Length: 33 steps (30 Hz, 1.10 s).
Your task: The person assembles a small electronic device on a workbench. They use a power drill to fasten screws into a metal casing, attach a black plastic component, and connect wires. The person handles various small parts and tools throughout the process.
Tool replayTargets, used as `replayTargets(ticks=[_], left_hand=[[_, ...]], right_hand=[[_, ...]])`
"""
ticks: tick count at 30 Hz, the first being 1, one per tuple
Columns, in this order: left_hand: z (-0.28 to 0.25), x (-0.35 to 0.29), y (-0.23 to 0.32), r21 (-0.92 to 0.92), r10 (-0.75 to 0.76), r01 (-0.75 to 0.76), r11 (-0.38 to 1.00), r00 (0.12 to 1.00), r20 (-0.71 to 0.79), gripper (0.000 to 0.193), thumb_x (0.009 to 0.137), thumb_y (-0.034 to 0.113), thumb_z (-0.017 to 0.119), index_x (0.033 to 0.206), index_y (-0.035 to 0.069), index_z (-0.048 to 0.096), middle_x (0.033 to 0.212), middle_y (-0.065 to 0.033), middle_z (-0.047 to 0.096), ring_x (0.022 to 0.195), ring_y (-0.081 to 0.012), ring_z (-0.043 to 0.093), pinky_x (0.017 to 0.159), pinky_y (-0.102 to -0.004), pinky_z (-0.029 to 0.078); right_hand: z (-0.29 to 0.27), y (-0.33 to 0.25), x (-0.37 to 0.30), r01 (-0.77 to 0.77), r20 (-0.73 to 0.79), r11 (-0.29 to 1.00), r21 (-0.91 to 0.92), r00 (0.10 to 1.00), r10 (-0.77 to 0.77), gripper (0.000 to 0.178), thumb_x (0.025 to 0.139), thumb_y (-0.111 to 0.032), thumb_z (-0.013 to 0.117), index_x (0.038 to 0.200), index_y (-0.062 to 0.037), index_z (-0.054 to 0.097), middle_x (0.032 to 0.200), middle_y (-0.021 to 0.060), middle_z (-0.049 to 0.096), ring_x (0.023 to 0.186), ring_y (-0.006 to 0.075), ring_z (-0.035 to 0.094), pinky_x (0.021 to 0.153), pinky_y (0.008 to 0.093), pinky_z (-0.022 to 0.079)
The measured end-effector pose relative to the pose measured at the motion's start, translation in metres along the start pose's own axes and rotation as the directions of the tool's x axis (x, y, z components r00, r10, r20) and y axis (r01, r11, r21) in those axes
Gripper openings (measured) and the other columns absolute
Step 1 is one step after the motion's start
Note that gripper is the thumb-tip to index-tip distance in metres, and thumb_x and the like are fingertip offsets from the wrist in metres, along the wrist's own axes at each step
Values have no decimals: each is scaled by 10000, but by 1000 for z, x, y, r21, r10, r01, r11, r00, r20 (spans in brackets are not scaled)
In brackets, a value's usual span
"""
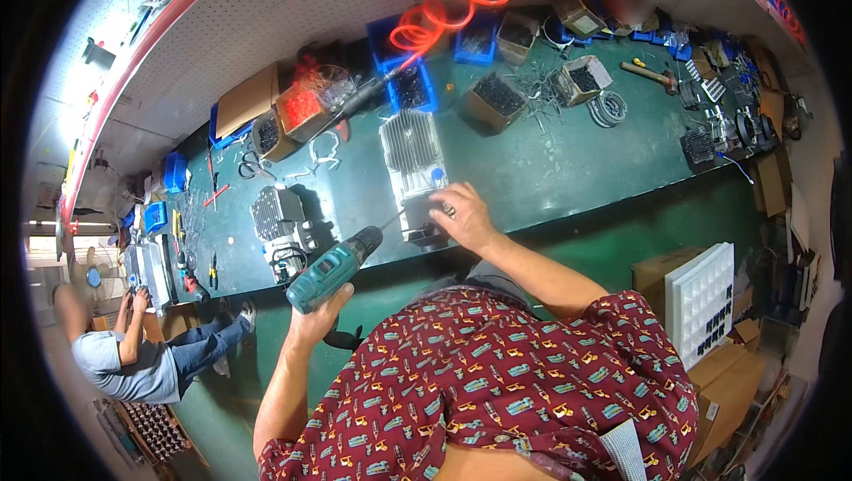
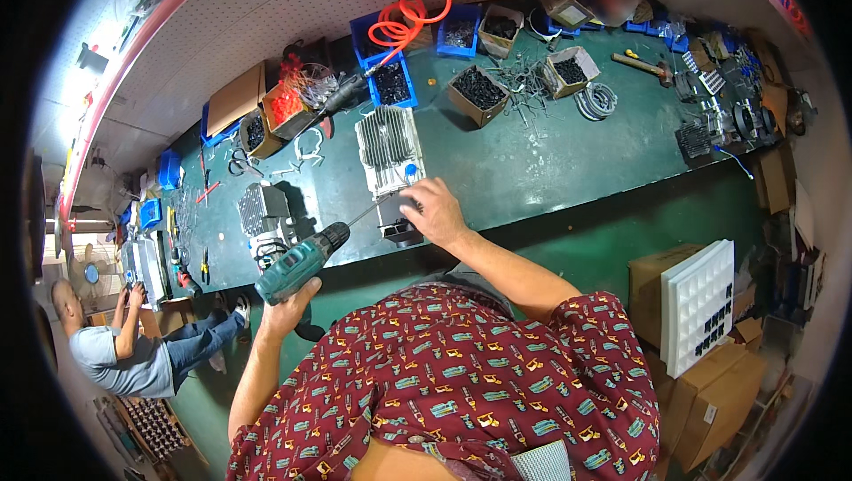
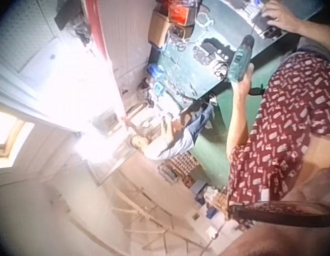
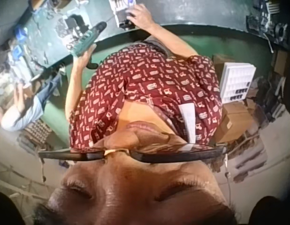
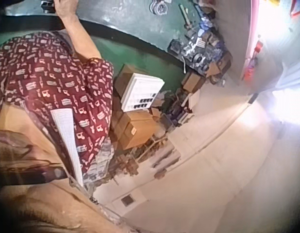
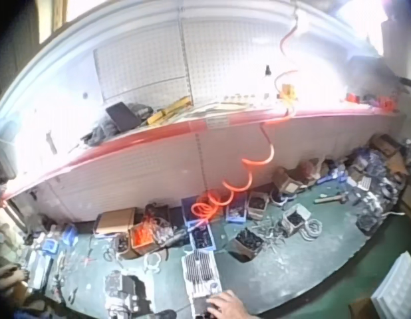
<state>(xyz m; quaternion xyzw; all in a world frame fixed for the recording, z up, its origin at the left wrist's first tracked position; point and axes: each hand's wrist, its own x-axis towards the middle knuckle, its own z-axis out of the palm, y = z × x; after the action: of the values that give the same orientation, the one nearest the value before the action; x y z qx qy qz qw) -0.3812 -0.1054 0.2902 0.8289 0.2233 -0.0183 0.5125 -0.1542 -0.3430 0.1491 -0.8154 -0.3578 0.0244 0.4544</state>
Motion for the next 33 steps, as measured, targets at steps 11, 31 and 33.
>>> replayTargets(ticks=[11, 31, 33], left_hand=[[-9, 41, 64, 368, 110, -145, 918, 987, 116, 329, 823, 237, 808, 1069, 33, 730, 819, -120, 719, 718, -184, 663, 718, -335, 545], [17, 130, 193, 681, -224, 7, 732, 947, 230, 415, 776, 275, 788, 1153, 123, 709, 1062, -164, 729, 996, -331, 699, 909, -406, 548], [14, 130, 188, 651, -205, -10, 759, 945, 254, 436, 780, 265, 781, 1184, 123, 695, 1077, -161, 728, 1013, -321, 697, 921, -398, 542]], right_hand=[[-15, 24, 1, 279, 327, 960, 10, 907, -267, 395, 762, -105, 791, 1144, -63, 698, 1355, 87, 567, 1266, 301, 483, 962, 452, 434], [-12, 37, 6, 368, 303, 929, -35, 890, -341, 187, 885, -145, 634, 1027, -65, 726, 1242, 110, 625, 1189, 300, 512, 947, 464, 427], [-12, 37, 7, 378, 299, 925, -31, 887, -352, 189, 907, -158, 610, 1015, -65, 734, 1242, 107, 624, 1190, 296, 510, 942, 463, 426]])
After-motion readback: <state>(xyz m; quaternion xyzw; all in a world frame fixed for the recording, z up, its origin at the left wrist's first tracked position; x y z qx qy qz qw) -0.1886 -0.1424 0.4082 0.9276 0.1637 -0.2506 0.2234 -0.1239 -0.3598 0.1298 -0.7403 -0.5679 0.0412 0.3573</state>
